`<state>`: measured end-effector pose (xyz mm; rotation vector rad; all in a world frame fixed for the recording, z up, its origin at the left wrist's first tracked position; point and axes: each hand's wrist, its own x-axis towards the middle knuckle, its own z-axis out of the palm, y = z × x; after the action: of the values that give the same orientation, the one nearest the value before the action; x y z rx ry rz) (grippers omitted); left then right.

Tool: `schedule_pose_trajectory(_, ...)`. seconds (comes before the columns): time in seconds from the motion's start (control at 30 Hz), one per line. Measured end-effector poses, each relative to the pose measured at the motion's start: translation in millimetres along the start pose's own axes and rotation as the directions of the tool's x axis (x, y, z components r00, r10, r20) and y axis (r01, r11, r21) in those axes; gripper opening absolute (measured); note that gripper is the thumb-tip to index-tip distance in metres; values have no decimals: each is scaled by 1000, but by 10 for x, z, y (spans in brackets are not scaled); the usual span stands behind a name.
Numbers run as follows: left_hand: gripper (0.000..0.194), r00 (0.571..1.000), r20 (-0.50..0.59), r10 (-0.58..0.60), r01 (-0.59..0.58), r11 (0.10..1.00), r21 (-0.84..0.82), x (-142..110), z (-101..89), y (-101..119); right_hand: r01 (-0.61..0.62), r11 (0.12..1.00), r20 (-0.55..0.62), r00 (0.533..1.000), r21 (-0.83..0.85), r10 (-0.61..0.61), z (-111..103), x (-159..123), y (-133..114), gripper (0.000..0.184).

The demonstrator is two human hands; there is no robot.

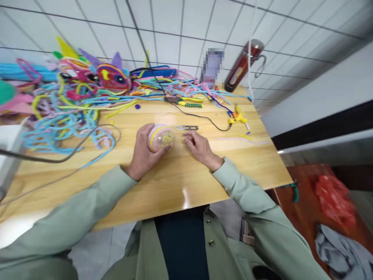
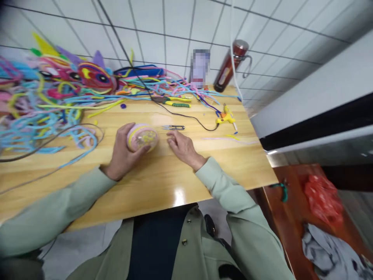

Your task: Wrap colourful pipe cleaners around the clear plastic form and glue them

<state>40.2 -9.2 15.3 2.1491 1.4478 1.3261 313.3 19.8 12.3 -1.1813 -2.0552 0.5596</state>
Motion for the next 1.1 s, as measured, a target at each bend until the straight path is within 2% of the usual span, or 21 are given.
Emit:
schedule_pose_trajectory(0.17,84,1000,-2,-4,4,999,36,3,14,-16,33,998,9,999,61,-33,42,47,3,20)
schedule_pose_trajectory(0.33,89,1000,7,-27,27,999,35,-7,-18,-40,10,1000,42,999,22,-11,54,42,-30,19)
schedule_pose_trajectory(0.6,87,1000,-16,20,-20,1000,10,4,-31,-72,-10,1000,118,993,-13,11,52,63,-77,19)
schedule_pose_trajectory(0.83,83,996,-3,-91,91,994,-57,1,-71,15,-42,999,165,985,-34,47,78,95,-63,19)
schedule_pose_trajectory(1.0,82,991,23,-135,136,988,-76,-19,-108,56,-66,998,201,977,-5,65,41,88,-75,19)
schedule_pose_trajectory(1.1,89,992,26,-122,124,989,-84,-36,-105,26,-72,997,220,973,4,69,9,69,-79,19)
